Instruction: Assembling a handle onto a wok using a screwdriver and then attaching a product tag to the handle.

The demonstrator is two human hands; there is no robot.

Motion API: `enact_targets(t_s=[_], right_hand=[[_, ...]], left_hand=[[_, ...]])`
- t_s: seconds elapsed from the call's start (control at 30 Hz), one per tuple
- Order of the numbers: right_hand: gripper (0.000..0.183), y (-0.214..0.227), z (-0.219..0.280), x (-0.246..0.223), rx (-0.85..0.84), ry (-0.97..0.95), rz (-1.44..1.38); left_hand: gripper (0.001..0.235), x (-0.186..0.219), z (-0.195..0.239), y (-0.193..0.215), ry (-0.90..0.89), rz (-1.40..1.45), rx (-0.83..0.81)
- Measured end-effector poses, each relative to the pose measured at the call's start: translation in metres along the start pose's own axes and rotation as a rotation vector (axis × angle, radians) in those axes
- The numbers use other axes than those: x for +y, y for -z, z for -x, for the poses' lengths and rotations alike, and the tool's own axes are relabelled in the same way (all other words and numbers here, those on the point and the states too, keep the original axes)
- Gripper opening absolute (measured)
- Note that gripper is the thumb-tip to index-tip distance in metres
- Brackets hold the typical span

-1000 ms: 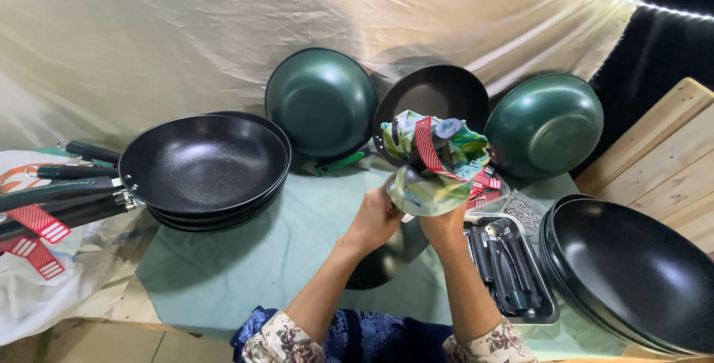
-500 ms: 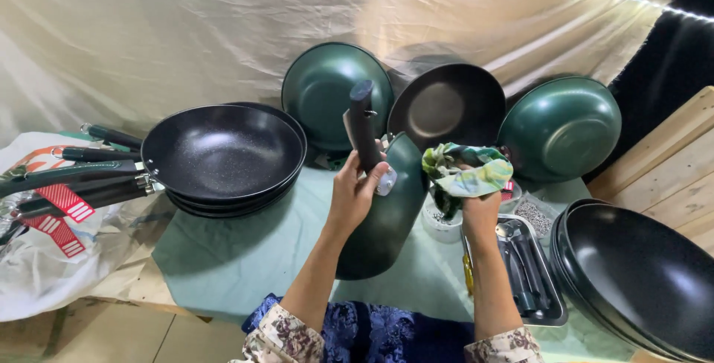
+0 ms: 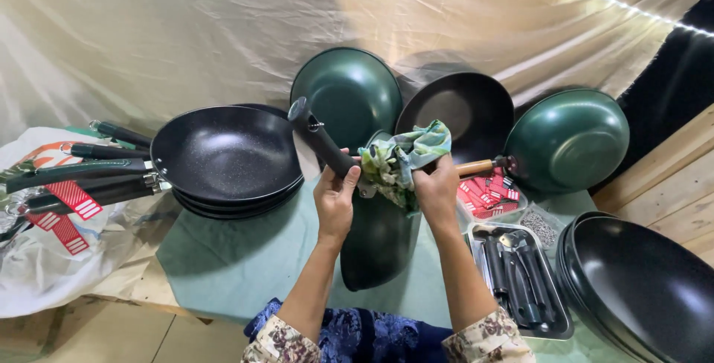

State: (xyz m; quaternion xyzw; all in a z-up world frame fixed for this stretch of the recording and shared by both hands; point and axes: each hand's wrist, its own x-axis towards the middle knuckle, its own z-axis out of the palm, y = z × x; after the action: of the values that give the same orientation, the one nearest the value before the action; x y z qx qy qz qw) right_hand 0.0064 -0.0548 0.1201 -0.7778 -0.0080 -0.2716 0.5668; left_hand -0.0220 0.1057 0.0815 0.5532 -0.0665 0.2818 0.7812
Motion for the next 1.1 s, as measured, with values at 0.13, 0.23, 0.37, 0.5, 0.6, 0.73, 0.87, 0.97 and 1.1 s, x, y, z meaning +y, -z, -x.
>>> enact_targets(t_s=[0.13,0.23,0.37,0.5,0.6,0.73,0.87,0.97,1.1], right_hand=[[0.067,-0.011,-0.006,0.019,0.146,0.332,0.166],[0.053,-0.005,-0.013,0.048,0.129,0.428,0.461],[0.04,-0.008,-0.005,0.054,-0.066,0.464,0.225],[0.051,-0.009,0.011,0.043,-0.119,0.549,0.214],[0.058,-0.005,0.012,0.047,-0.133,0.582,0.257],[0.054,-0.005,0.015,0.024,-0.047,0.358,0.05],[0.052,-0.029,0.031,-0.04,-0.143,0.52,-0.103],[0.059,-0.053,0.037,-0.043,-0.246,0.734,-0.043],[0.059,-0.06,0.034,-0.018,-0.305,0.801,0.021]], left_hand=[[0.035,0.002,0.006,-0.006,0.003,0.061,0.005],[0.035,0.0,0.01,-0.005,0.023,0.087,0.024],[0.038,-0.012,0.01,-0.001,0.029,0.129,0.054],[0.041,-0.01,0.001,0.005,0.029,0.125,0.051],[0.044,-0.006,-0.004,0.006,0.029,0.108,0.031],[0.047,-0.009,-0.001,0.001,0.004,0.095,-0.024],[0.048,-0.029,0.008,-0.003,-0.035,0.066,-0.06],[0.053,-0.052,0.013,0.006,-0.101,-0.006,-0.125],[0.055,-0.065,0.013,0.025,-0.096,0.007,-0.169]])
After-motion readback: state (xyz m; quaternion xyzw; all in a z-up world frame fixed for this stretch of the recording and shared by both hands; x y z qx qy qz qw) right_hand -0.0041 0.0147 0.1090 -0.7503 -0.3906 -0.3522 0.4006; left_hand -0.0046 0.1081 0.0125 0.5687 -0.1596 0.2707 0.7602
